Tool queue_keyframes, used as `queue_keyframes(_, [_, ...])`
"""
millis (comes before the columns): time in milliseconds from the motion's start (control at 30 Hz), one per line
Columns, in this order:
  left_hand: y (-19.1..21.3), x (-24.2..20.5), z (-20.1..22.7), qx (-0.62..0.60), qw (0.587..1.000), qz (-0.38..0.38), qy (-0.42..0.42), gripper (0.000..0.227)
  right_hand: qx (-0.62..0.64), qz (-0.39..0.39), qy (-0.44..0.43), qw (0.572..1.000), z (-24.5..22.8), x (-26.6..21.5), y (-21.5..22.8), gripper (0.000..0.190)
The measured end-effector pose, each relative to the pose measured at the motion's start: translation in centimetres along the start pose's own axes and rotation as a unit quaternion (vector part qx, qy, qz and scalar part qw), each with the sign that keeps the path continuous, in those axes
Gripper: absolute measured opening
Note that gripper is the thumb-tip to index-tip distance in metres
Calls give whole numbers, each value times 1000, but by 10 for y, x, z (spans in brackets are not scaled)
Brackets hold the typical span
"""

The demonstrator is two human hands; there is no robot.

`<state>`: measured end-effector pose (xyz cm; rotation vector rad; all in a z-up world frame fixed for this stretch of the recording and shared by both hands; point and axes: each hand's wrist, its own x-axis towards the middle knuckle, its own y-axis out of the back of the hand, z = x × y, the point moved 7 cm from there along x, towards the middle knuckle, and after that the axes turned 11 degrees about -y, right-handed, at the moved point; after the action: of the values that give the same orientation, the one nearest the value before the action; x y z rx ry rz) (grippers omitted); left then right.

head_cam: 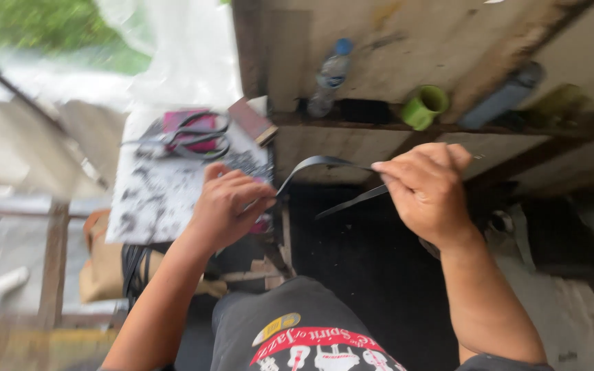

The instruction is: The person repeatedly sharpens thin black belts using a small pink sharpening device on a workbench, then hangs each belt on a rack with clothespins. The process is repeated for multiple belts.

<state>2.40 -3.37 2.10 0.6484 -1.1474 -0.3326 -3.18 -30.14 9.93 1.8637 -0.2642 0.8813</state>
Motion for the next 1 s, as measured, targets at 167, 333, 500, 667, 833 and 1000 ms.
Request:
queue_keyframes(167, [3,31,18,-52,994,-91,-45,10,31,22,-108,993,30,-28,10,13])
queue_keyframes(333, [-15,52,18,-1,974,-218,-61,12,100,-66,-228,966,68,-73,3,11])
queue_keyframes(500, [-87,54,-6,-75,946,-267,-169,16,141,-129,-305,933,99,-138,2,19])
queue_keyframes(667, [-156,96,28,-174,895,-330,-247,16,199,-217,-372,880,121,-199,14,17])
queue_keyframes(833, [-239,130,77,-234,847,-430,-209,18,271,-252,-399,839,150,-257,35,18])
queue_keyframes(1000, [-309,167,142,-216,832,-481,-172,18,324,-242,-387,829,185,-306,67,22])
